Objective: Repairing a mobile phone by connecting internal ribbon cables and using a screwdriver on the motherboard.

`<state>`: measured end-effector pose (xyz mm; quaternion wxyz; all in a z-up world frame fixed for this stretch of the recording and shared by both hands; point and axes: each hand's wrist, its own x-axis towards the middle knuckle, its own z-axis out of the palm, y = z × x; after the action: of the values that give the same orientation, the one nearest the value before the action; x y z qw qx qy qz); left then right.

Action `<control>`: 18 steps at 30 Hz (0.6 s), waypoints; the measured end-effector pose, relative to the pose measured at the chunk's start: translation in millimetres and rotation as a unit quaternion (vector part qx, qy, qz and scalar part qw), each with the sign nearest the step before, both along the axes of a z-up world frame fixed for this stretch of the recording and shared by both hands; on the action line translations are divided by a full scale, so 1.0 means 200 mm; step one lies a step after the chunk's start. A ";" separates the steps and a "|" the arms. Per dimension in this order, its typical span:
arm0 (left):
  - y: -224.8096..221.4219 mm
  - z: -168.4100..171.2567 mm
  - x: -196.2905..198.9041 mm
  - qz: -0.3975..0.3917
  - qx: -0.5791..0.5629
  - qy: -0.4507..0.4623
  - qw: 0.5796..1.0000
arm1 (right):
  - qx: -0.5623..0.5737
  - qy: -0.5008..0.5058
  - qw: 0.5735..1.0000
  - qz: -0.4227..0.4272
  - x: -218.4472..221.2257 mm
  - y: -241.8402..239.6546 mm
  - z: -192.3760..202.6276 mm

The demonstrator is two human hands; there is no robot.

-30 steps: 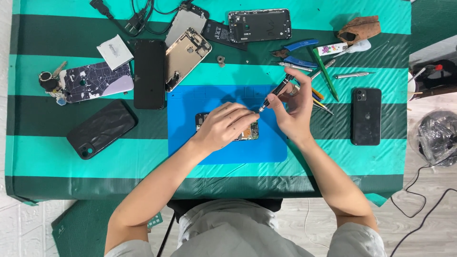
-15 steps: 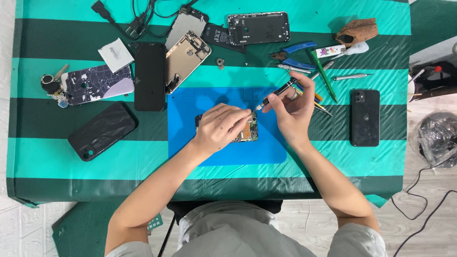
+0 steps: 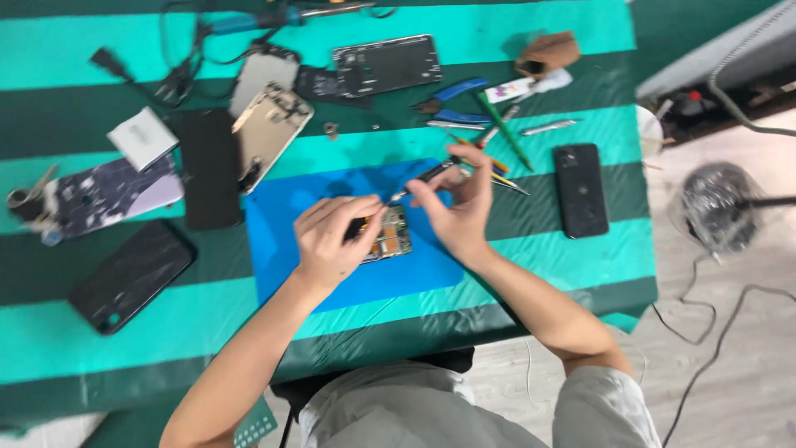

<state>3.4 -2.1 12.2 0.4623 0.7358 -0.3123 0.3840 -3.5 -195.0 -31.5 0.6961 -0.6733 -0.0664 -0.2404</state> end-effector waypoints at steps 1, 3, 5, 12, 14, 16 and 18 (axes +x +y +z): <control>-0.01 0.00 0.00 -0.013 -0.004 -0.001 1.000 | -0.004 -0.001 1.000 -0.013 0.00 -0.01 0.02; -0.01 0.01 0.00 -0.014 -0.010 0.018 1.000 | -0.017 -0.022 0.999 0.024 0.00 0.00 0.05; -0.02 0.00 0.00 -0.017 -0.005 0.024 1.000 | -0.022 -0.037 0.998 0.038 0.00 0.00 0.07; -0.03 0.00 -0.02 0.000 -0.007 0.034 0.999 | 0.041 -0.031 0.992 0.118 -0.01 0.05 0.05; -0.03 0.00 -0.01 0.009 -0.016 0.031 0.999 | 0.063 -0.010 0.990 0.128 0.00 0.04 0.04; -0.03 0.00 -0.01 0.019 -0.024 0.028 0.999 | 0.084 0.013 0.987 0.139 0.00 0.05 0.03; -0.04 -0.01 -0.01 0.030 -0.027 0.005 0.999 | 0.124 0.045 0.983 0.125 -0.01 0.06 0.04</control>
<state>1.3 -10.0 11.0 0.4720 0.7336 -0.2776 0.4025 -5.4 -183.0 -22.6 0.8009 -0.5784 -0.0885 -0.1270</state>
